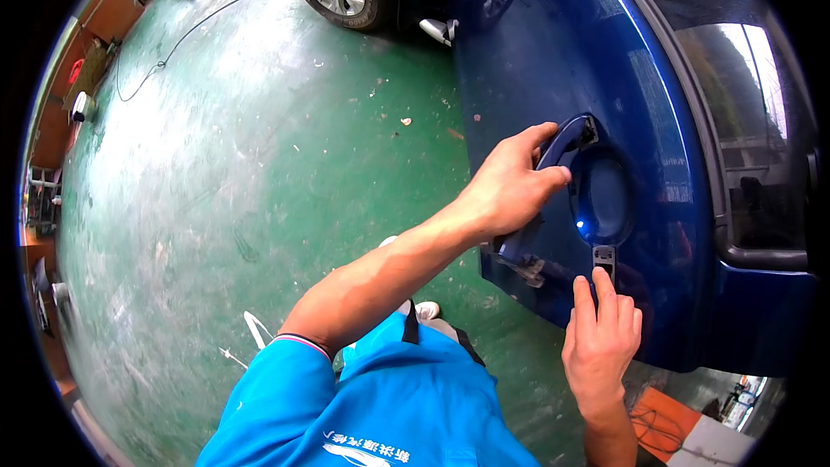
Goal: The person removes a car door handle, retrieves a screwdriver from a toolbox, and uses it to adjust the door mechanism. The person then reattaches the handle and tests the door opening and closing.
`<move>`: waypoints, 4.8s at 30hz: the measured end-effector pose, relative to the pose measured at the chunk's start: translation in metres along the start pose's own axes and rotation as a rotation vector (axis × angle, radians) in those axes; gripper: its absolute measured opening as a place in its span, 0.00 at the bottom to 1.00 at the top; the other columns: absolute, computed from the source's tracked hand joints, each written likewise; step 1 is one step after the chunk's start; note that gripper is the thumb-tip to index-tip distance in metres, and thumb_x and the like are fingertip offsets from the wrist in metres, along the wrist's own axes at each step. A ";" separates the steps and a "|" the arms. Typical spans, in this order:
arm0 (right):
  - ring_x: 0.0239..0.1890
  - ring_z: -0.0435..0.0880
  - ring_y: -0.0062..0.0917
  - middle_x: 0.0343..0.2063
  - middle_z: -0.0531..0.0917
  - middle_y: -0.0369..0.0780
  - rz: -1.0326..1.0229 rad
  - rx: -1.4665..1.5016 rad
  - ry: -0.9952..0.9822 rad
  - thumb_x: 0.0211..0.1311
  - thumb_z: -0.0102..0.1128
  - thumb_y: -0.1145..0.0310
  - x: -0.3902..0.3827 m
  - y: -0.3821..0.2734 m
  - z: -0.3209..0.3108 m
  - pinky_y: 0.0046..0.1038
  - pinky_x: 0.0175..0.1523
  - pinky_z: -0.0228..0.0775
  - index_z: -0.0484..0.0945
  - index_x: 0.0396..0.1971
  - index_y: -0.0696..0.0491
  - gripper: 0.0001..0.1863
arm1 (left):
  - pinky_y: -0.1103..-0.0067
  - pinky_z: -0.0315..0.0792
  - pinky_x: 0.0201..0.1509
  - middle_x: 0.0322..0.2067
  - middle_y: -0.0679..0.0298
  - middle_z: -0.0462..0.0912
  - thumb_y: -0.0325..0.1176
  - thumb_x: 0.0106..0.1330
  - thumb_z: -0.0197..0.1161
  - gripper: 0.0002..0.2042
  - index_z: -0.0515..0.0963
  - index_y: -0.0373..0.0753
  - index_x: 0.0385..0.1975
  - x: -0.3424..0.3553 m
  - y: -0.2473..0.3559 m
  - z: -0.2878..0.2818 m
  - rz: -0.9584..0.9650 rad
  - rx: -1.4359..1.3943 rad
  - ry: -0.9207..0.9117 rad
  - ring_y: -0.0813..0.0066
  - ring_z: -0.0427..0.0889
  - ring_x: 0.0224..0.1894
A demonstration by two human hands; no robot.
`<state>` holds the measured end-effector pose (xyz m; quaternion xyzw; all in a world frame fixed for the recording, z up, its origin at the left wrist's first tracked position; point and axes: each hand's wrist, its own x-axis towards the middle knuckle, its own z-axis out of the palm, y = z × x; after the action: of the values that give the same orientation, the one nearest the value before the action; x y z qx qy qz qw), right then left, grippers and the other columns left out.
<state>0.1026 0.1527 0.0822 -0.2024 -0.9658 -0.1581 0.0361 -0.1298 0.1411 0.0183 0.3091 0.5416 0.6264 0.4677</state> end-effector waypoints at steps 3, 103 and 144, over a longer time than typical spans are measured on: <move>0.33 0.75 0.31 0.49 0.81 0.45 -0.009 0.004 -0.007 0.51 0.59 0.75 0.000 -0.001 -0.002 0.31 0.36 0.63 0.83 0.43 0.58 0.17 | 0.79 0.74 0.33 0.36 0.59 0.78 0.31 0.65 0.61 0.32 0.59 0.29 0.68 0.001 -0.013 0.020 0.091 0.024 0.096 0.79 0.76 0.30; 0.18 0.76 0.23 0.20 0.80 0.39 1.771 1.497 0.686 0.65 0.59 0.56 0.007 -0.060 0.030 0.23 0.27 0.71 0.79 0.30 0.58 0.18 | 0.76 0.76 0.37 0.33 0.62 0.76 0.35 0.67 0.62 0.29 0.60 0.32 0.64 -0.015 -0.019 0.055 -0.225 -0.423 -0.001 0.73 0.80 0.34; 0.21 0.78 0.22 0.19 0.81 0.39 1.657 1.409 0.647 0.62 0.60 0.58 -0.013 -0.065 0.032 0.24 0.30 0.69 0.81 0.28 0.61 0.18 | 0.73 0.77 0.39 0.33 0.62 0.74 0.35 0.73 0.56 0.11 0.65 0.37 0.45 -0.016 -0.032 0.091 -0.111 -0.527 0.047 0.73 0.78 0.35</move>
<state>0.0884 0.1012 0.0313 -0.6636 -0.3536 0.4483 0.4834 -0.0345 0.1614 0.0100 0.1319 0.3868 0.7263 0.5527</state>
